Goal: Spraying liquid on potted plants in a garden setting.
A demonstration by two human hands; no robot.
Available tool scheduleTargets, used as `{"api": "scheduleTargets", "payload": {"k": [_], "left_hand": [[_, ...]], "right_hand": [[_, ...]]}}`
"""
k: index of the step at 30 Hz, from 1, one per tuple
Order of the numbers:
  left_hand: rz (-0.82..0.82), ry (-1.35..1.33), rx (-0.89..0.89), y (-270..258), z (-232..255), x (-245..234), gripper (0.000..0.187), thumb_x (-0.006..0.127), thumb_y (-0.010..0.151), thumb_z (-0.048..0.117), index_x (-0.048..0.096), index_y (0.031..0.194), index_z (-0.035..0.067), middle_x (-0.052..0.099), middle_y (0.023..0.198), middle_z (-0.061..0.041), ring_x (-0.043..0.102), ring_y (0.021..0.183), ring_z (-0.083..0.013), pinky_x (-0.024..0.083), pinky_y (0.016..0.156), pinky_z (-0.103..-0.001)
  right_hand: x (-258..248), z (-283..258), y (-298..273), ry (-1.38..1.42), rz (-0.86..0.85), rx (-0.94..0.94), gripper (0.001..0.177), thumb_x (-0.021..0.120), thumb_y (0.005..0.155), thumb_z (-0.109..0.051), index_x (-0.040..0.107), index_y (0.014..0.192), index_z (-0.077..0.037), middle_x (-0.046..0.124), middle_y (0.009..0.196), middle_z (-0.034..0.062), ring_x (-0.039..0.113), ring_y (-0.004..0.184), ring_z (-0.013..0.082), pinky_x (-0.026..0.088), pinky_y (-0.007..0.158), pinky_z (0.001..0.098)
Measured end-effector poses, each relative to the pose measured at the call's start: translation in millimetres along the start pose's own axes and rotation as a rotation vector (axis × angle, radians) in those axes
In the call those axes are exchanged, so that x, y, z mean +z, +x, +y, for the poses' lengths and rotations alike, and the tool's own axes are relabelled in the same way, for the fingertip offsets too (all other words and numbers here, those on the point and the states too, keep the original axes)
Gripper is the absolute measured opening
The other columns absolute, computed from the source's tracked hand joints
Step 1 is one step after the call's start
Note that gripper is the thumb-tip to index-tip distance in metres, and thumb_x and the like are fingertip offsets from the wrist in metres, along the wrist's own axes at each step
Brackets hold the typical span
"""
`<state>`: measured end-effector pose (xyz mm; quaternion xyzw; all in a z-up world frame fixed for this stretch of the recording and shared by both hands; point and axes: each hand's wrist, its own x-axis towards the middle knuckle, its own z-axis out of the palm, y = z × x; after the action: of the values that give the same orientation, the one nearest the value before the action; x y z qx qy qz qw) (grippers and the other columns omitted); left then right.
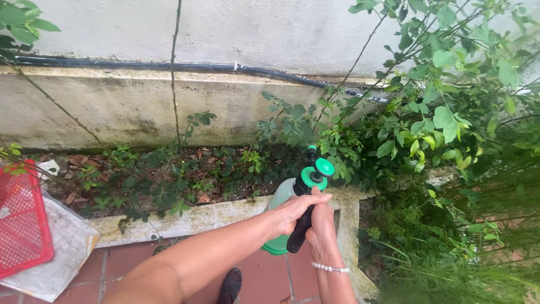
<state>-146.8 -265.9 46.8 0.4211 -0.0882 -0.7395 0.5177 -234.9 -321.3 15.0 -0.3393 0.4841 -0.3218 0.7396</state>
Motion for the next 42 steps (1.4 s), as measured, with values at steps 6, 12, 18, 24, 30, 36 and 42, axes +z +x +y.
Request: {"api": "scheduleTargets", "payload": {"k": [6, 12, 18, 24, 30, 36, 42], "left_hand": [[-0.042, 0.032, -0.005, 11, -3, 12, 0.091, 0.081, 0.073, 0.051, 0.05, 0.141, -0.001, 0.058, 0.14, -0.022, 0.059, 0.128, -0.033, 0.047, 0.106, -0.05], [-0.035, 0.044, 0.017, 2, -8, 5, 0.096, 0.081, 0.071, 0.057, 0.051, 0.143, 0.002, 0.058, 0.142, -0.019, 0.056, 0.131, -0.0312, 0.043, 0.11, -0.05], [0.058, -0.038, 0.061, -22, -27, -28, 0.098, 0.08, 0.071, 0.06, 0.049, 0.145, 0.004, 0.057, 0.145, -0.018, 0.054, 0.134, -0.0307, 0.042, 0.112, -0.048], [0.231, -0.191, 0.134, -63, -49, -88, 0.097, 0.081, 0.071, 0.06, 0.053, 0.144, 0.003, 0.059, 0.144, -0.016, 0.055, 0.131, -0.0294, 0.042, 0.108, -0.045], [0.397, -0.377, 0.268, -135, -62, -149, 0.08, 0.081, 0.073, 0.057, 0.062, 0.134, 0.009, 0.065, 0.13, -0.009, 0.058, 0.118, -0.0225, 0.044, 0.101, -0.039], [0.556, -0.572, 0.493, -218, -71, -204, 0.051, 0.083, 0.074, 0.052, 0.07, 0.104, 0.013, 0.068, 0.099, -0.003, 0.059, 0.091, -0.0142, 0.045, 0.081, -0.031], [0.705, -0.621, 0.686, -282, -84, -268, 0.047, 0.085, 0.077, 0.053, 0.068, 0.099, 0.015, 0.058, 0.089, 0.001, 0.045, 0.078, -0.0101, 0.039, 0.072, -0.029]], "right_hand": [[-14, -9, 1, 0.032, 0.008, -0.024, 0.047, 0.053, 0.104, -0.043, 0.065, 0.11, 0.002, 0.07, 0.098, 0.0144, 0.067, 0.088, 0.0233, 0.055, 0.077, 0.0408], [1, -18, -22, -0.057, 0.018, 0.033, 0.064, 0.053, 0.096, -0.06, 0.066, 0.112, 0.001, 0.069, 0.1, 0.0131, 0.067, 0.086, 0.0227, 0.055, 0.074, 0.0428], [18, 16, -27, -0.113, -0.098, 0.077, 0.063, 0.058, 0.092, -0.062, 0.066, 0.111, -0.003, 0.067, 0.097, 0.0079, 0.063, 0.083, 0.0192, 0.053, 0.069, 0.0412], [64, 64, -41, -0.292, -0.258, 0.211, 0.06, 0.06, 0.092, -0.06, 0.068, 0.098, -0.001, 0.065, 0.08, 0.0067, 0.061, 0.069, 0.0179, 0.049, 0.058, 0.0379], [134, 121, -68, -0.446, -0.473, 0.326, 0.057, 0.063, 0.092, -0.056, 0.064, 0.083, 0.0, 0.059, 0.067, 0.0069, 0.054, 0.055, 0.0172, 0.043, 0.049, 0.0353], [219, 170, -122, -0.601, -0.691, 0.364, 0.051, 0.067, 0.092, -0.052, 0.061, 0.079, -0.002, 0.059, 0.065, 0.0059, 0.052, 0.05, 0.0156, 0.042, 0.046, 0.0329], [293, 215, -173, -0.681, -0.89, 0.374, 0.05, 0.067, 0.093, -0.052, 0.062, 0.08, -0.004, 0.059, 0.065, 0.0042, 0.05, 0.05, 0.0136, 0.04, 0.046, 0.0303]]}}
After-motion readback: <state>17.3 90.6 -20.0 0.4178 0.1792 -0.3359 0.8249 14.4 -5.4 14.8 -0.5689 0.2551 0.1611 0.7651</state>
